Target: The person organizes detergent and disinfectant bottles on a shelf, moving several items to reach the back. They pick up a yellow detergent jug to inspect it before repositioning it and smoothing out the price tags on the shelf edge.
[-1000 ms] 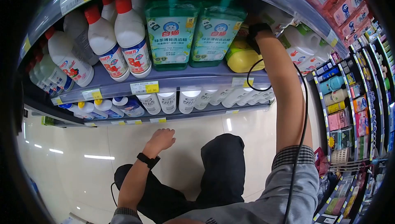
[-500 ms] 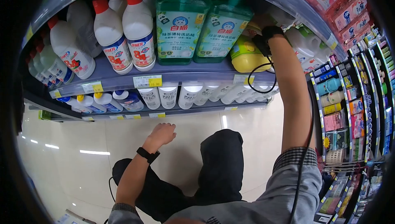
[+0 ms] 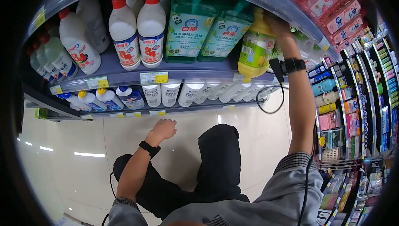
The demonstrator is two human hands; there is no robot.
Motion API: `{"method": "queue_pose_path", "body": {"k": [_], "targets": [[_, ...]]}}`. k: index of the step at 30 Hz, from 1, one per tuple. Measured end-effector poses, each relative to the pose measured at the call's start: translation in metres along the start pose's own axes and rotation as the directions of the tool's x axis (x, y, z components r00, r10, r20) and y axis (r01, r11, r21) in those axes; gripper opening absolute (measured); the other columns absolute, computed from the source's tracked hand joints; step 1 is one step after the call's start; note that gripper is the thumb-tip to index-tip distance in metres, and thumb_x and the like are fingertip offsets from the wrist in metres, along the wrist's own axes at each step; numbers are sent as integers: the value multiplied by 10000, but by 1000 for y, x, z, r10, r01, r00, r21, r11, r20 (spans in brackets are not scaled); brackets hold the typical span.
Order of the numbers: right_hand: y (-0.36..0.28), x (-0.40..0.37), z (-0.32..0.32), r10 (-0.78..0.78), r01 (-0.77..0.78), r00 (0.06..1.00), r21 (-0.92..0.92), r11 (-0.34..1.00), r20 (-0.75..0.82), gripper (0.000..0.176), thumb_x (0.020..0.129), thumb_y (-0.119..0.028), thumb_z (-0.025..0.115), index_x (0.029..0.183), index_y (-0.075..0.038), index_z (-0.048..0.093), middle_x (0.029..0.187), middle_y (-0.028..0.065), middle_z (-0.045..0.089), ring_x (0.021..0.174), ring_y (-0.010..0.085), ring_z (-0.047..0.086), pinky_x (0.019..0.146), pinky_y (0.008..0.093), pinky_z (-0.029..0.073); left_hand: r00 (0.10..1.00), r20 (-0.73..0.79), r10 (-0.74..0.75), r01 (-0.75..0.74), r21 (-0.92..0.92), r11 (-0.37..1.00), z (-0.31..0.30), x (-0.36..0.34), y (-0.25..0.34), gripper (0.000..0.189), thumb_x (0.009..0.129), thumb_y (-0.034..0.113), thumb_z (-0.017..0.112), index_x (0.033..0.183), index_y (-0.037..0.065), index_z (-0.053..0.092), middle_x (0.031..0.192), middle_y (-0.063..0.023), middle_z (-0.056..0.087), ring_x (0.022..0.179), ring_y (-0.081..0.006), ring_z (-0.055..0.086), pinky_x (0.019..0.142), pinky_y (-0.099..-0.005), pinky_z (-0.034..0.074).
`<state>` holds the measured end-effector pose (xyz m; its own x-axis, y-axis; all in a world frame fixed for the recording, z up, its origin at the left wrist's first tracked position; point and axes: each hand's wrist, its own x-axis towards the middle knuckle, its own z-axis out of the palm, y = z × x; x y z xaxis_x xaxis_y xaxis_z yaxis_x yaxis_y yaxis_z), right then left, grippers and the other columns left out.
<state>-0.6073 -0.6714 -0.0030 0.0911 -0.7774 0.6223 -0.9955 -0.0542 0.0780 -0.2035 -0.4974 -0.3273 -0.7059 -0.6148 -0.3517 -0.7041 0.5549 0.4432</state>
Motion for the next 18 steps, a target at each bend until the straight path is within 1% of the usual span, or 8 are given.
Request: {"method": "queue_pose_path", "body": {"k": [2,3,4,5,7,10,16,18], "targets": [[-10,-21,-25,-5,-2,994,-62,998,-111,387,785,-266,545,1113,-62,577,1119,140,600,956,309,542,869,388,411,1000,4,-3,3,-1,1000,1,2,-2,247,806,187,493,956,28,609,947,-166,637,907,-326,607,812,-425,454],[-17,-30,-40,278,-269,960,158,950,-37,319,774,-193,539,1049,-34,569,1018,115,612,883,255,558,798,337,426,1000,17,-10,10,-8,1000,3,2,-3,248,805,182,490,959,29,610,950,-167,638,914,-324,607,812,-426,454],[-24,-40,-51,518,-516,850,343,785,94,251,763,-120,532,985,-6,561,918,91,624,810,201,574,728,286,440,1000,14,-6,7,-8,1000,4,2,-4,248,805,182,490,959,29,610,950,-167,638,914,-324,607,812,-426,454],[-28,-51,-60,518,-516,850,341,786,92,251,763,-120,532,985,-6,561,918,91,624,810,201,574,728,286,440,1000,-4,-9,9,-11,1000,4,1,-5,245,807,180,487,955,29,610,948,-171,637,917,-321,607,812,-427,453],[-36,-70,-75,503,-385,859,774,502,101,242,772,-19,552,1013,-8,576,935,98,632,851,157,579,733,250,444,1000,-25,-11,11,-7,1000,2,-1,-6,242,808,179,484,951,29,610,946,-174,637,920,-318,607,812,-429,453],[-48,-96,-101,371,-363,906,822,439,202,152,816,33,529,960,4,567,926,97,636,839,140,583,745,243,448,1000,-9,27,-27,-15,1000,-4,-5,-5,240,822,180,472,949,25,604,944,-158,639,903,-326,606,813,-426,454],[-112,-161,-124,187,-163,979,844,512,76,74,844,11,529,908,14,564,896,104,630,830,147,594,795,275,457,920,-309,243,-339,-312,888,-37,-20,26,261,876,244,491,944,5,571,979,-128,619,907,-312,587,814,-398,458],[-143,-178,-123,176,-141,982,874,465,65,95,808,41,554,900,20,561,875,117,628,854,190,611,803,305,461,924,-322,208,-380,-703,602,-51,-22,44,314,921,291,480,1063,20,549,1006,-116,599,942,-253,581,803,-376,461]]}}
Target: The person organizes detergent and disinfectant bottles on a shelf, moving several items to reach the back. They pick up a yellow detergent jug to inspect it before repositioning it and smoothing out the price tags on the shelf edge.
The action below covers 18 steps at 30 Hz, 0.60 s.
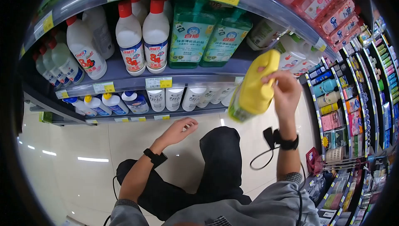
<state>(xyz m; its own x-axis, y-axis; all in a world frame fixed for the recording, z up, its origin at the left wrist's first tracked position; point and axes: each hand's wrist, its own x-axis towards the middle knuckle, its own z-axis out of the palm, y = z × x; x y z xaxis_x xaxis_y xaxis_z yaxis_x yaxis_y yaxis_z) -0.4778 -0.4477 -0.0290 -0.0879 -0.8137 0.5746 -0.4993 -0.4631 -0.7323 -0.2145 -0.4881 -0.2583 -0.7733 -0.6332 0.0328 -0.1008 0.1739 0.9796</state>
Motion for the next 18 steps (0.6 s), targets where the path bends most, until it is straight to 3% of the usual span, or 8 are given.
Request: {"method": "queue_pose_path", "body": {"k": [1,3,4,6,7,9,11,18], "targets": [[-9,-12,13,75,-74,997,45,996,-6,106,787,41,581,890,23,561,875,131,630,881,226,612,806,322,464,1000,-7,-5,5,0,1000,3,3,-1,314,921,291,480,1063,20,549,1006,-116,599,942,-253,581,803,-376,461],[-31,-29,38,89,-99,991,99,990,102,177,763,24,635,931,14,582,902,179,642,908,280,600,798,373,475,988,75,-132,151,-596,788,11,9,-7,425,955,356,393,1217,33,477,1112,-116,576,1005,-223,571,863,-353,452],[-38,-35,54,87,-104,993,227,968,83,199,746,14,666,932,3,597,915,193,644,911,282,598,791,385,478,988,71,-139,154,-599,786,18,10,-3,425,955,356,393,1217,33,477,1112,-116,576,1005,-223,571,863,-353,452],[-47,-48,71,114,-157,983,325,933,146,222,704,17,705,904,-3,613,941,213,642,911,293,600,823,393,456,952,174,-254,256,-906,337,29,7,11,493,952,432,355,1220,35,469,1035,-91,614,960,-164,594,810,-293,486],[-47,-50,76,71,-137,976,331,934,205,227,696,19,711,901,-4,617,949,218,642,909,296,601,836,395,447,951,175,-254,257,-907,335,30,3,13,493,952,432,355,1220,35,469,1035,-91,614,960,-164,594,810,-293,486],[-43,-51,83,-17,-83,961,351,933,274,239,682,26,717,900,-4,623,958,215,644,922,302,598,864,395,427,950,234,-208,233,-972,-29,26,-6,15,530,941,471,344,1220,40,475,1056,-102,613,923,-164,616,796,-288,510],[-38,-49,80,-108,0,933,299,954,343,311,695,25,708,985,-4,602,973,194,647,956,275,594,879,379,420,946,251,-205,252,-967,-23,22,-12,14,518,939,467,352,1214,47,479,1046,-101,618,880,-163,632,784,-286,522],[-20,-47,74,443,-525,839,256,812,317,477,759,-1,632,1204,7,460,1090,146,623,1043,217,568,928,362,406,925,193,-326,188,-981,-47,28,-8,28,525,936,492,342,1240,81,462,1128,-91,584,1008,-190,589,875,-341,484]]}}
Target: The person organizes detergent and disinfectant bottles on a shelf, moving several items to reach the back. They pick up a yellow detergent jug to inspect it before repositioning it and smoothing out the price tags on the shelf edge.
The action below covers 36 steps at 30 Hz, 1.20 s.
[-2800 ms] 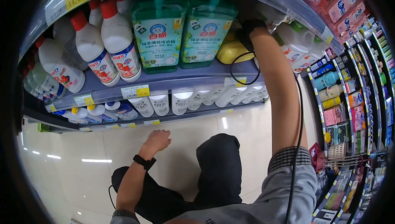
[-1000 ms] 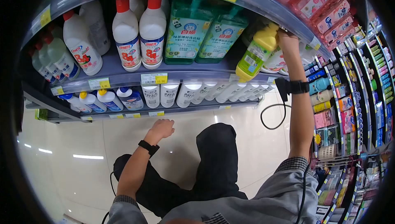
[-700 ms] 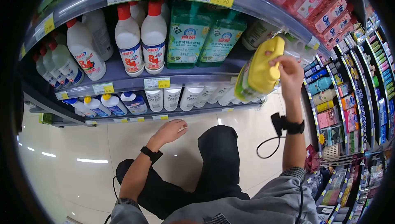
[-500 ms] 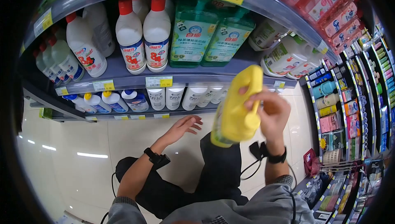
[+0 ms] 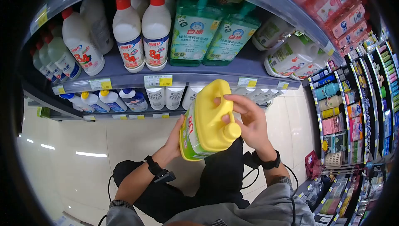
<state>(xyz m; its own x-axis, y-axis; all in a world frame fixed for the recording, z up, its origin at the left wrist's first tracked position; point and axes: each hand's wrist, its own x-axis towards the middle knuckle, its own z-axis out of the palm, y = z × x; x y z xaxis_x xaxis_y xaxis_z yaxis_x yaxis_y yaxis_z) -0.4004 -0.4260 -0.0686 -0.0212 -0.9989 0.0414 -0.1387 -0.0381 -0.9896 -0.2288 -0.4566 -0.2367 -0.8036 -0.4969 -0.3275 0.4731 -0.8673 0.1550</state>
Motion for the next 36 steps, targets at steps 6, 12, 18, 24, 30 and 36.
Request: {"method": "queue_pose_path", "body": {"k": [6,12,18,24,30,36], "targets": [[8,29,-70,-520,414,853,-551,725,-41,202,792,10,461,982,18,527,740,127,639,679,199,632,716,309,476,996,81,-47,54,-87,995,-14,5,-6,551,942,500,299,1300,97,410,1223,-92,532,1095,-223,546,928,-372,453],[21,209,-164,-491,348,814,-415,840,-311,257,895,-198,445,904,15,588,818,113,606,649,149,545,588,242,407,982,184,-38,49,-53,997,-22,5,-19,591,944,511,239,1344,92,358,1304,-107,464,1193,-243,464,1006,-378,376],[-8,308,-190,-603,99,762,-877,471,-237,292,894,-221,446,1061,-21,578,967,126,597,764,179,571,596,262,458,982,177,-71,73,-4,997,-7,-5,-29,478,959,411,334,1277,65,422,1189,-88,555,1029,-197,582,899,-348,477],[-10,346,-192,-583,80,794,-922,380,-172,292,893,-220,447,1069,-25,575,973,126,595,770,181,571,597,263,461,957,214,-197,173,126,977,-20,6,-42,516,959,423,328,1331,68,365,1278,-97,491,1102,-176,539,943,-328,438],[-14,331,-189,-553,92,824,-937,337,-119,293,893,-220,447,1076,-29,572,979,125,594,775,183,572,597,264,463,921,248,-299,238,248,939,-19,17,-42,483,916,401,470,1242,49,411,1156,-85,545,1016,-157,570,878,-305,477],[-30,309,-198,-529,72,840,-942,328,-119,294,892,-220,447,1084,-33,569,986,125,592,781,184,572,597,265,466,920,251,-300,174,426,888,-22,27,-52,486,892,376,530,1219,36,413,1122,-75,537,1003,-140,546,868,-296,458]]}}
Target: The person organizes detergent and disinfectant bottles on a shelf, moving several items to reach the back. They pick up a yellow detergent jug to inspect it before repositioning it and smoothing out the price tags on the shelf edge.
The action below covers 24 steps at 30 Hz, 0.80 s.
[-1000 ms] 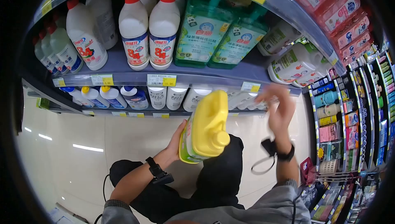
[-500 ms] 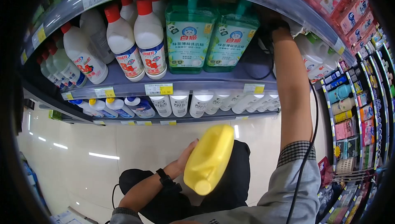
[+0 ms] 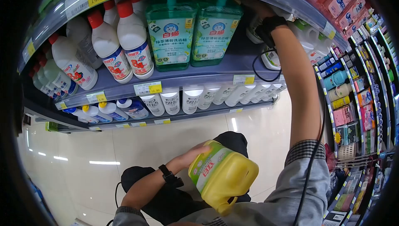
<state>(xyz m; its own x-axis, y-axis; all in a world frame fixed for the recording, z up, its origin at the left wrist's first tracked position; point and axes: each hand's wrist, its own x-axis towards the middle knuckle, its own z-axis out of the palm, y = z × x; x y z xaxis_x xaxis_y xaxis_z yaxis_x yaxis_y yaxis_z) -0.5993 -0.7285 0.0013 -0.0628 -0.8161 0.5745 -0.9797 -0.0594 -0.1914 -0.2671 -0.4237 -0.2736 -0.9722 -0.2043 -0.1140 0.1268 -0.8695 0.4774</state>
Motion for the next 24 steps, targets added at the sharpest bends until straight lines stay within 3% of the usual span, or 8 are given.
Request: {"method": "queue_pose_path", "body": {"k": [6,16,22,24], "targets": [[6,-9,-36,30,-30,1000,-16,999,3,296,892,-220,448,1091,-36,566,992,125,591,786,186,572,597,267,469,996,-84,26,-10,180,984,-6,4,-7,470,897,350,527,1223,34,408,1123,-71,528,1032,-142,519,888,-295,432],[25,-27,-84,88,-89,996,-24,996,-17,299,891,-219,449,1104,-42,562,1002,124,588,795,189,572,598,269,473,998,-60,-16,26,174,984,-14,8,-5,492,897,322,531,1267,43,364,1160,-100,511,1054,-167,529,882,-315,456],[34,-41,-101,110,-110,994,-9,994,-15,302,890,-219,449,1111,-46,559,1009,124,587,801,191,573,598,270,475,997,-63,-34,44,163,986,-12,6,0,482,898,353,514,1233,31,387,1128,-71,502,1041,-140,491,902,-296,406],[35,-46,-101,111,-111,994,-3,994,-3,302,890,-219,449,1114,-47,558,1011,124,586,803,192,573,598,270,476,999,-40,-21,28,169,985,-20,9,-5,487,898,327,529,1262,49,365,1147,-95,509,1045,-166,528,876,-312,456]]}}
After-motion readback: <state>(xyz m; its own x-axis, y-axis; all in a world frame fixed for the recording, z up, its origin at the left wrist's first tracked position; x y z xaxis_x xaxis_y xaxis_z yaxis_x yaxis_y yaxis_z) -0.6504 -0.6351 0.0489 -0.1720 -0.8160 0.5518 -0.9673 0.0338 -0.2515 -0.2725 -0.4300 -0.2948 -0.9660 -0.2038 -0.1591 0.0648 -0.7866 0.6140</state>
